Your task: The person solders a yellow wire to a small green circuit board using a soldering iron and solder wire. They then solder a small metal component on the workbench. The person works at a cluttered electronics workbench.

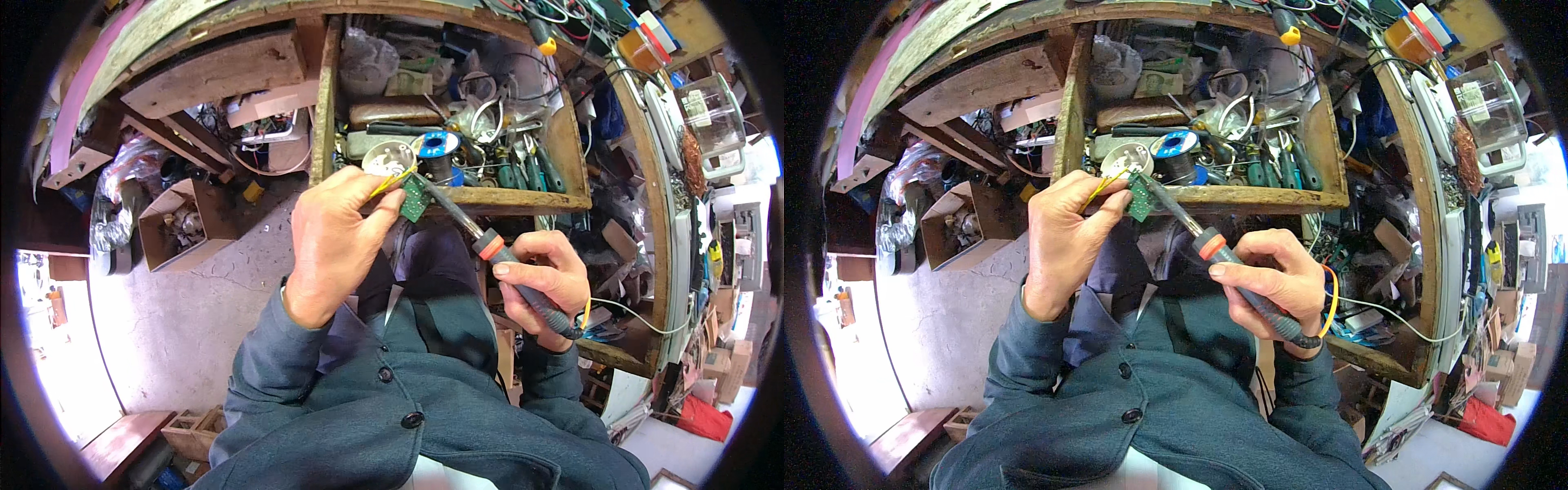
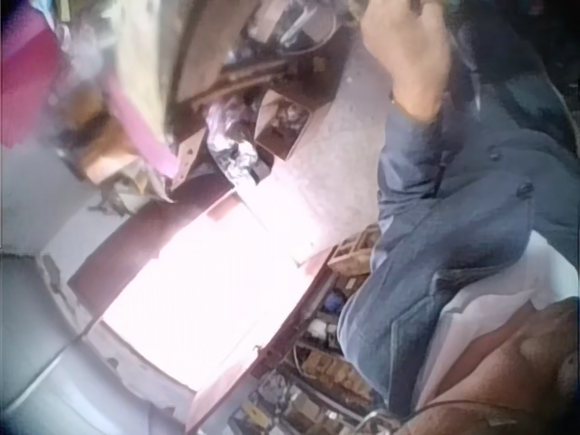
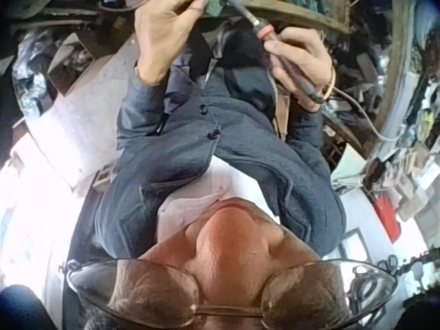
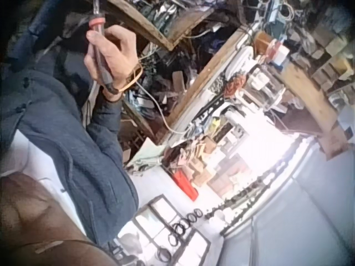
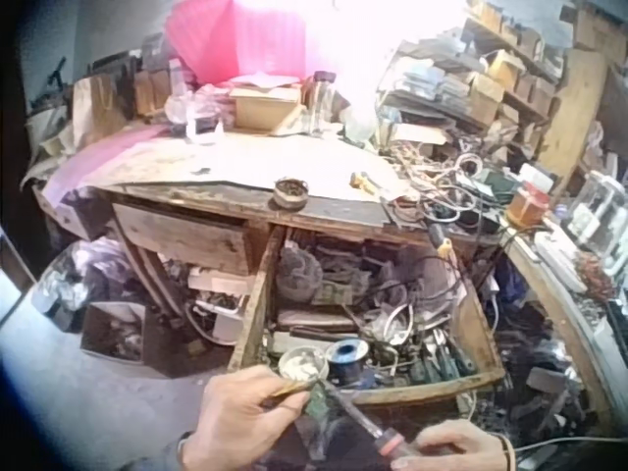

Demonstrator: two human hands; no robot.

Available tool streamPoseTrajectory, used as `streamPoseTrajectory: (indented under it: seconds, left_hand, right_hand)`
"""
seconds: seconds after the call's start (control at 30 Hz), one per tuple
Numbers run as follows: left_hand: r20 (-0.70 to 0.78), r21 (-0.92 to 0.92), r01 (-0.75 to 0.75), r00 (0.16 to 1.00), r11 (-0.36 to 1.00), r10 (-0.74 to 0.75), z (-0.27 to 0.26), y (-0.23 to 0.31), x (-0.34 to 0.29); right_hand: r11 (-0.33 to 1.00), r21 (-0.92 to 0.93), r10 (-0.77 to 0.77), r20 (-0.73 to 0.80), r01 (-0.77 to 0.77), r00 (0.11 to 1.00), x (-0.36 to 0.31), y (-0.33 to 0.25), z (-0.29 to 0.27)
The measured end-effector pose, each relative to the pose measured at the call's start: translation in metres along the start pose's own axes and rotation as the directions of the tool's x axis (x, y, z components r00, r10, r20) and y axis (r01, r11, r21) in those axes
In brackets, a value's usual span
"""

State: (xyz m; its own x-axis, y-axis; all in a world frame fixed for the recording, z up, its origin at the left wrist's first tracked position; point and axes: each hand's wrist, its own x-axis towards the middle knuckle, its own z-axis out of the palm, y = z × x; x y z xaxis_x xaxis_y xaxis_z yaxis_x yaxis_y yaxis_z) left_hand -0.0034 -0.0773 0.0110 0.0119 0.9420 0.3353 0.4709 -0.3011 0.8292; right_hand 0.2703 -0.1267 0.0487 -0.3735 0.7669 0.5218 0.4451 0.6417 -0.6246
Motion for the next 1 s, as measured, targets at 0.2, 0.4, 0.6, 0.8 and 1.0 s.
streamPoseTrajectory:
  seconds: [0.2, 0.4, 0.6, 0.8, 1.0]
  left_hand:
    - [0.016, 0.023, 0.009, 1.0, 1.0, -0.01, -0.001, 0.002, 0.0008]
    - [0.008, 0.017, 0.001, 1.0, 1.0, -0.001, 0.0002, 0.0001, 0.0001]
    - [0.026, 0.021, 0.02, 0.999, 1.0, -0.021, -0.0007, 0.0005, 0.0007]
    - [0.019, 0.014, 0.016, 1.0, 1.0, -0.017, -0.0001, 0.0016, 0.0008]
    - [0.02, 0.001, 0.024, 1.0, 1.0, -0.024, -0.0008, 0.0025, 0.0005]
  right_hand:
    - [1.0, -0.013, -0.015, 0.031, 0.015, 0.999, 0.0021, -0.0005, -0.0034]
    - [0.998, -0.042, -0.038, 0.051, 0.041, 0.998, 0.0035, 0.0005, -0.005]
    - [0.999, -0.019, -0.048, 0.026, 0.048, 0.999, 0.0026, 0.0013, -0.0005]
    - [0.998, -0.027, -0.064, 0.043, 0.065, 0.997, 0.0054, -0.0002, -0.0021]
    - [0.998, -0.033, -0.056, 0.02, 0.057, 0.998, 0.0041, 0.0016, -0.0018]
